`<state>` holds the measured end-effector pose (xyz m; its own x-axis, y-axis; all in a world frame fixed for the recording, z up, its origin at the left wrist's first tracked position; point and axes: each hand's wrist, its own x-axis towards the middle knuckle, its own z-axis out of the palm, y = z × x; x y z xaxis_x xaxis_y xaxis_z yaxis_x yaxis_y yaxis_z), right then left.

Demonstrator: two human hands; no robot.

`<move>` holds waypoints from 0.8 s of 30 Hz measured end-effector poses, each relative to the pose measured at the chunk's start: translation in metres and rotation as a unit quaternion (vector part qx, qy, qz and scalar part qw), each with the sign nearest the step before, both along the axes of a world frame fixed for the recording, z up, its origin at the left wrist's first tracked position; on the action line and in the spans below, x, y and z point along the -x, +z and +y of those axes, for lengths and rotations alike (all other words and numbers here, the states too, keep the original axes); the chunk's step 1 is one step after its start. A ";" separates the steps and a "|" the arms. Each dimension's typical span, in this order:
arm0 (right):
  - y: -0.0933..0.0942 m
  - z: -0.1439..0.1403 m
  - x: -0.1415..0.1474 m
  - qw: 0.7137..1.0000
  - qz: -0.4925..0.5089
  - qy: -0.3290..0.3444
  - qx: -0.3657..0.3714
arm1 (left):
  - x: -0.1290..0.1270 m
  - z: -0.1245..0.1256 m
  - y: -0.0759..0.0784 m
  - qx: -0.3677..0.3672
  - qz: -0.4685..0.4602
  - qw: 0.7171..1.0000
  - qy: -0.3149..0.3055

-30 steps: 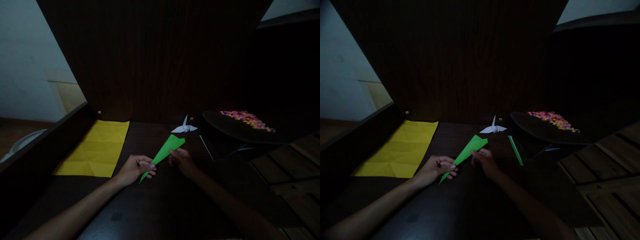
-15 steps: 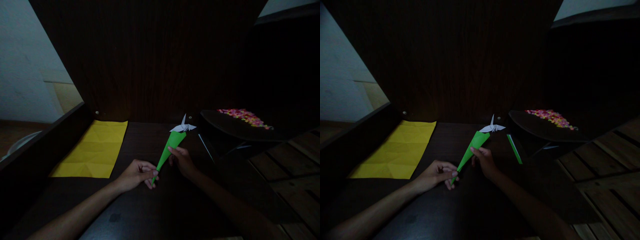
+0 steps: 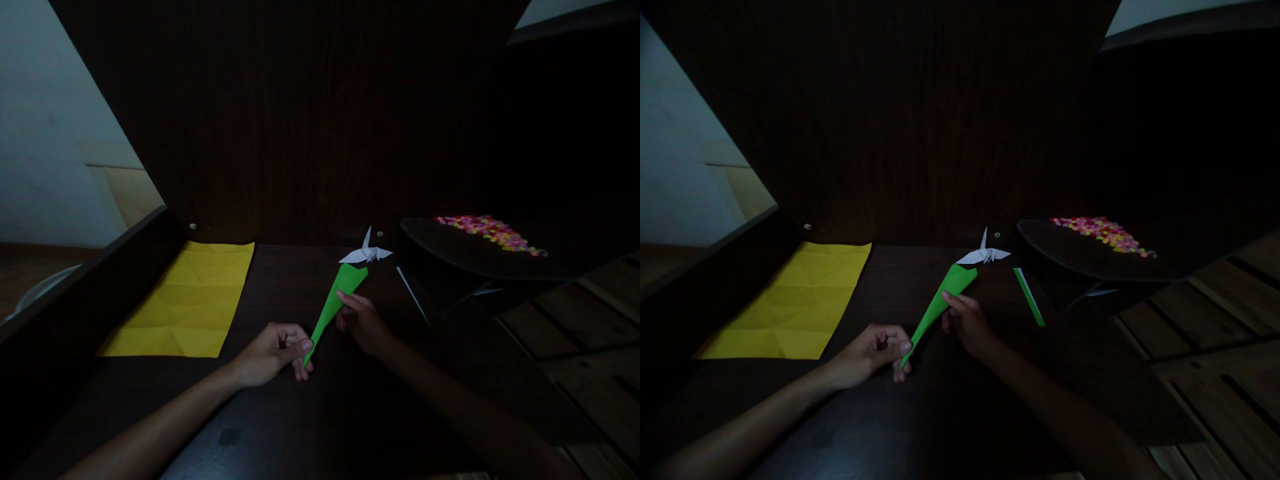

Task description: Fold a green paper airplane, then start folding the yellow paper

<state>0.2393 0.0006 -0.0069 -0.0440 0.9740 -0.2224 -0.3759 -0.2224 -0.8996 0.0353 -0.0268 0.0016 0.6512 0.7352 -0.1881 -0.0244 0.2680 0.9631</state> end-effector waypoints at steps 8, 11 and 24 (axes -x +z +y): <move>-0.001 0.000 -0.005 0.996 -0.074 -0.027 -0.051 | -0.001 -0.004 -0.002 -0.039 0.045 0.998 0.013; -0.002 0.000 -0.007 0.995 -0.068 -0.035 -0.056 | -0.001 -0.002 -0.004 -0.035 0.027 0.999 0.014; 0.001 0.000 -0.008 0.992 -0.066 -0.077 -0.079 | -0.003 0.002 -0.002 -0.071 -0.013 0.988 0.134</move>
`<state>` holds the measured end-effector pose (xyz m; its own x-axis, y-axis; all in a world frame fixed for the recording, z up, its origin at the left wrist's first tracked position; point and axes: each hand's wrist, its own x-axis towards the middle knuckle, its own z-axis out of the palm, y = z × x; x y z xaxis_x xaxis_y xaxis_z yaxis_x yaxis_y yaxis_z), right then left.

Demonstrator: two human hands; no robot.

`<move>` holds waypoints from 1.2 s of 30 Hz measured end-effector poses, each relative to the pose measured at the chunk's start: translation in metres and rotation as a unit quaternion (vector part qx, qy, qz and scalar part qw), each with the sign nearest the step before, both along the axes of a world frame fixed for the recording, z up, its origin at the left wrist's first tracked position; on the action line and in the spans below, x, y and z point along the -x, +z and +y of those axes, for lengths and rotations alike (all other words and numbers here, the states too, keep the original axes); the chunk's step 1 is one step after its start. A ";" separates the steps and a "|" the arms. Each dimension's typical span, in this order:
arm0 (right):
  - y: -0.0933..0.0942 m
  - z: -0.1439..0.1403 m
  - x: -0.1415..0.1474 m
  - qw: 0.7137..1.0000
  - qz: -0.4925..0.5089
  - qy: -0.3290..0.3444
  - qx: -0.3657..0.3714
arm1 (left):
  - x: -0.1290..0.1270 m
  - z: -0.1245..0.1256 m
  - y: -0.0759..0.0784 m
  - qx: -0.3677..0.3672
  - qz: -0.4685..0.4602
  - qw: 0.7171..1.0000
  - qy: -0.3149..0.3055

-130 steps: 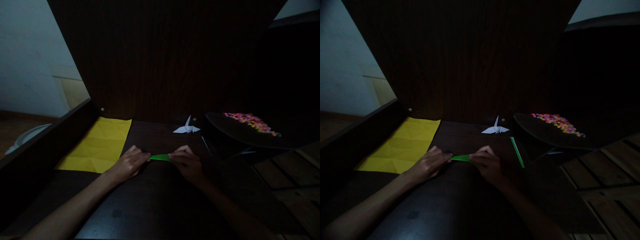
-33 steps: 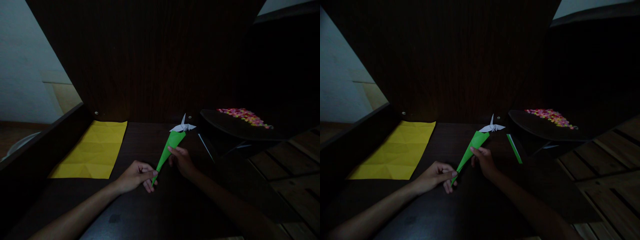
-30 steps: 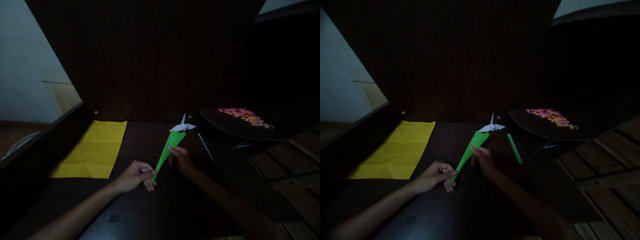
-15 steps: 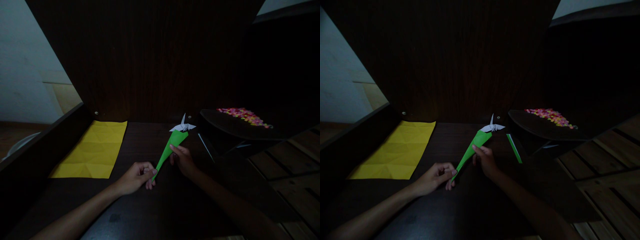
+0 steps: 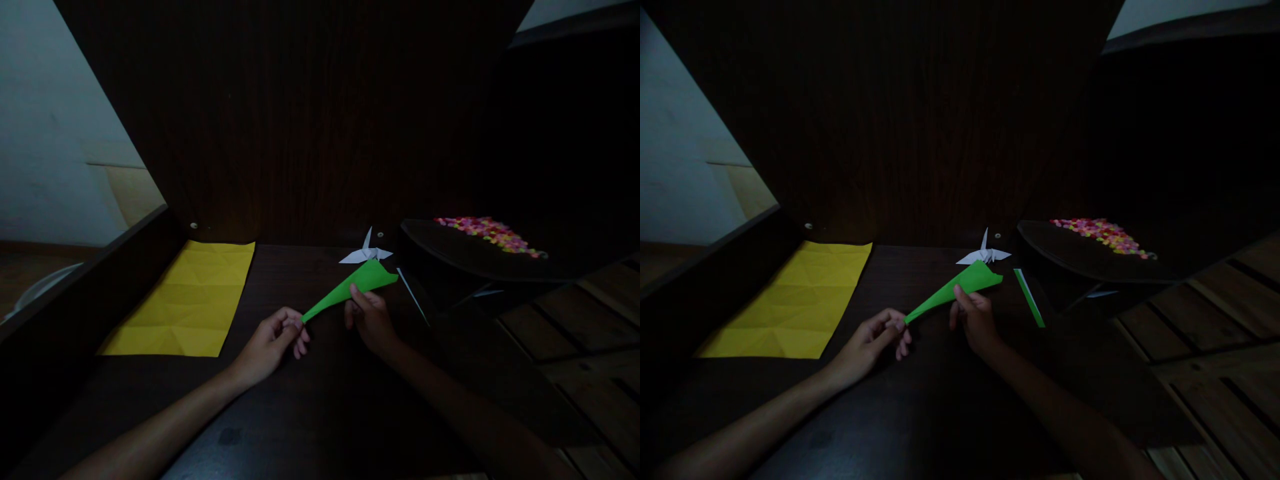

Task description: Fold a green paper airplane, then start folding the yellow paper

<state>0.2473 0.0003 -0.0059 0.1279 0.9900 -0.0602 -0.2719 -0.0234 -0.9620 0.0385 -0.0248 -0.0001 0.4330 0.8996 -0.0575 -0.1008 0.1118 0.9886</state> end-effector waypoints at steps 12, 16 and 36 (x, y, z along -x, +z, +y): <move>0.000 -0.006 0.002 0.998 -0.016 0.052 -0.018 | 0.005 0.004 -0.002 0.001 0.014 0.994 0.110; -0.002 -0.006 0.001 0.999 -0.025 0.044 -0.017 | 0.007 0.007 -0.001 0.001 -0.002 0.994 0.112; -0.008 -0.010 0.000 0.989 -0.065 0.135 0.013 | 0.007 0.008 0.010 -0.041 -0.094 0.983 0.152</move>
